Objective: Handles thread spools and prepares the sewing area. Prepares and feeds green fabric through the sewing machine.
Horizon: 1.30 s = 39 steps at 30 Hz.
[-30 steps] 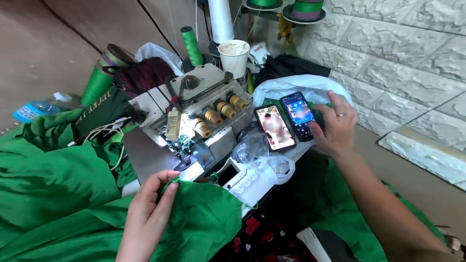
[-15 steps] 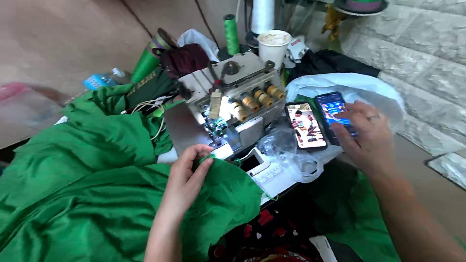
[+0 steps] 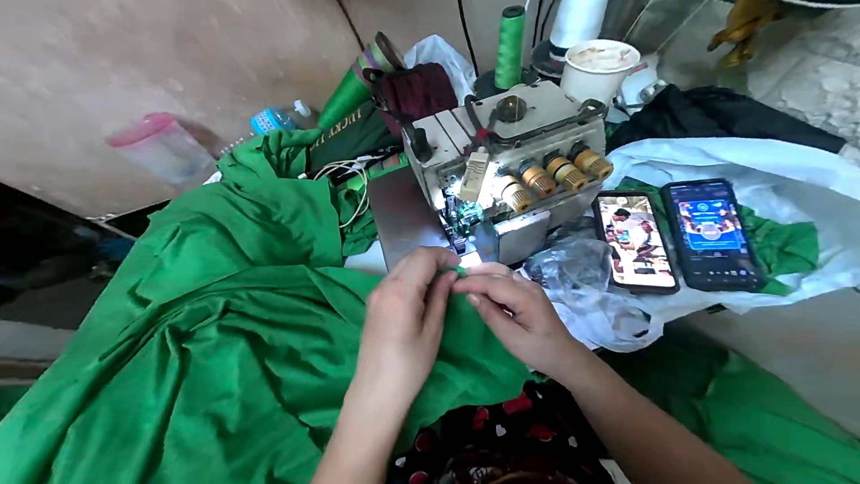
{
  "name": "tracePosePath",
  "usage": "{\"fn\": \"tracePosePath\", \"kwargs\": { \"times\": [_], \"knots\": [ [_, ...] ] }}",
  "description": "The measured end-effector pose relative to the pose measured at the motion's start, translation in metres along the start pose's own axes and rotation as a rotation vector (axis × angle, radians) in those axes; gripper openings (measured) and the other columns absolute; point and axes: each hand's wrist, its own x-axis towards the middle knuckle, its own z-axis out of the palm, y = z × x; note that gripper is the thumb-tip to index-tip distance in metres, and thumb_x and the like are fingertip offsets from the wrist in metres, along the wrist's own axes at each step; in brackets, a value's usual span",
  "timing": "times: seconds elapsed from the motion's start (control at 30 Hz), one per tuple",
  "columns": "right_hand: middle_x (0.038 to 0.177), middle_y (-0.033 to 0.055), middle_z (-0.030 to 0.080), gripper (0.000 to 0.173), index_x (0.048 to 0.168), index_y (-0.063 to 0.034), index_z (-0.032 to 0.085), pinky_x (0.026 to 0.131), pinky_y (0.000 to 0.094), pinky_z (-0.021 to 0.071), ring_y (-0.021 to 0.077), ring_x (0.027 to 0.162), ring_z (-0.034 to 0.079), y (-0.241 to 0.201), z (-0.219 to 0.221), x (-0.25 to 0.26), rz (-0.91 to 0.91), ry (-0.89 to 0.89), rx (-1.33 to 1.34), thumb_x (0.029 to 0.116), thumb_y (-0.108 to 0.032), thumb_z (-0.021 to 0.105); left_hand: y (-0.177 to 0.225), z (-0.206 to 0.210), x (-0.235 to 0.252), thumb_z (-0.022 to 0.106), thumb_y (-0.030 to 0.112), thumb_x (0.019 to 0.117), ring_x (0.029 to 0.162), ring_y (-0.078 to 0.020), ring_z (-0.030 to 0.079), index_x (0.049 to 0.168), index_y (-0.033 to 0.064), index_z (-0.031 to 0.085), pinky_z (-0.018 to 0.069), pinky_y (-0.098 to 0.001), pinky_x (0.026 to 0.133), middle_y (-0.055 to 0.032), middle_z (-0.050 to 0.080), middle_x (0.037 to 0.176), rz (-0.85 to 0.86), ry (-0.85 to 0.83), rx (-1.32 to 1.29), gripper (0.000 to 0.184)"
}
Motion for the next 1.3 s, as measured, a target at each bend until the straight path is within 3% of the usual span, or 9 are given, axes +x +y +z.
{"fn": "tracePosePath", "kwargs": {
  "times": [0.13, 0.23, 0.3, 0.43, 0.53, 0.77, 0.93, 1.03, 1.3],
  "knots": [
    [0.132, 0.0174, 0.066, 0.037, 0.129, 0.0003, 0.067, 0.097, 0.0255, 0.0528, 0.0151, 0.120, 0.064, 0.017, 0.000, -0.008, 0.161, 0.038, -0.133, 0.0972, -0.004, 0.049, -0.016, 0.038, -0.014, 0.058, 0.011, 0.1005, 0.096, -0.0194, 0.067, 0.114, -0.0020, 0.065, 0.0575, -0.0317, 0.085, -0.0151, 0.066, 0.109, 0.005, 0.059, 0.082, 0.020],
    [0.131, 0.0184, 0.065, 0.038, 0.129, 0.0016, 0.067, 0.099, 0.0254, 0.0520, 0.0157, 0.123, 0.062, 0.021, 0.001, -0.010, 0.196, 0.059, -0.123, 0.0963, -0.005, 0.049, -0.015, 0.054, -0.028, 0.056, 0.019, 0.1015, 0.109, -0.0291, 0.068, 0.114, 0.0061, 0.072, 0.0541, -0.0429, 0.092, -0.0124, 0.072, 0.115, 0.085, 0.045, 0.269, 0.024],
    [0.133, 0.0183, 0.064, 0.037, 0.129, 0.0026, 0.066, 0.094, 0.0219, 0.0531, 0.0116, 0.117, 0.063, 0.023, 0.002, -0.012, 0.205, 0.067, -0.092, 0.0967, -0.005, 0.050, -0.013, 0.058, -0.032, 0.051, 0.026, 0.1040, 0.116, -0.0300, 0.066, 0.122, 0.0080, 0.072, 0.0517, -0.0437, 0.097, -0.0106, 0.071, 0.125, 0.106, 0.031, 0.350, 0.033],
    [0.141, 0.0188, 0.053, 0.051, 0.145, 0.0065, 0.049, 0.069, 0.0133, 0.0511, -0.0039, 0.077, 0.057, 0.025, -0.001, -0.018, 0.332, 0.083, 0.006, 0.0988, -0.014, 0.057, -0.013, 0.057, -0.033, 0.042, 0.038, 0.1071, 0.119, -0.0302, 0.063, 0.131, 0.0102, 0.069, 0.0486, -0.0438, 0.098, -0.0084, 0.068, 0.133, 0.078, 0.009, 0.434, 0.045],
    [0.147, 0.0177, 0.049, 0.059, 0.147, 0.0096, 0.044, 0.069, 0.0131, 0.0546, -0.0042, 0.078, 0.061, 0.022, -0.007, -0.029, 0.396, 0.074, 0.171, 0.0956, -0.013, 0.064, -0.013, 0.056, -0.031, 0.041, 0.039, 0.1068, 0.119, -0.0313, 0.063, 0.131, 0.0108, 0.070, 0.0493, -0.0447, 0.096, -0.0083, 0.067, 0.135, 0.059, -0.003, 0.441, 0.047],
    [0.095, -0.0060, 0.071, 0.028, 0.124, -0.0023, 0.058, 0.075, 0.0165, 0.0565, -0.0013, 0.084, 0.067, 0.011, -0.014, -0.051, 0.567, -0.034, 0.359, 0.0980, -0.011, 0.059, -0.011, 0.063, -0.015, 0.038, 0.043, 0.1067, 0.131, -0.0402, 0.057, 0.137, 0.0161, 0.067, 0.0463, -0.0535, 0.104, -0.0155, 0.061, 0.143, 0.004, -0.087, 0.517, 0.050],
    [0.091, -0.0080, 0.069, 0.026, 0.125, -0.0041, 0.059, 0.069, 0.0154, 0.0549, -0.0018, 0.078, 0.065, 0.013, -0.021, -0.045, 0.556, -0.009, 0.443, 0.0994, -0.009, 0.056, -0.017, 0.061, -0.009, 0.035, 0.042, 0.1077, 0.136, -0.0386, 0.053, 0.143, 0.0131, 0.060, 0.0446, -0.0531, 0.107, -0.0165, 0.059, 0.145, 0.024, -0.107, 0.477, 0.052],
    [0.091, -0.0064, 0.069, 0.026, 0.125, -0.0035, 0.059, 0.071, 0.0169, 0.0563, -0.0003, 0.079, 0.066, 0.013, -0.019, -0.046, 0.557, -0.010, 0.456, 0.0999, -0.008, 0.056, -0.021, 0.054, -0.008, 0.043, 0.034, 0.1058, 0.133, -0.0343, 0.057, 0.133, 0.0014, 0.062, 0.0461, -0.0493, 0.107, -0.0153, 0.065, 0.137, 0.024, -0.063, 0.362, 0.046],
    [0.091, -0.0062, 0.069, 0.026, 0.127, -0.0015, 0.057, 0.070, 0.0179, 0.0572, 0.0001, 0.077, 0.066, 0.014, -0.014, -0.031, 0.525, 0.001, 0.477, 0.1014, -0.007, 0.054, -0.046, 0.035, 0.021, 0.055, 0.033, 0.1001, 0.137, -0.0319, 0.053, 0.113, 0.0039, 0.065, 0.0449, -0.0501, 0.109, -0.0150, 0.066, 0.131, 0.024, -0.157, 0.278, 0.033]
  ]
}}
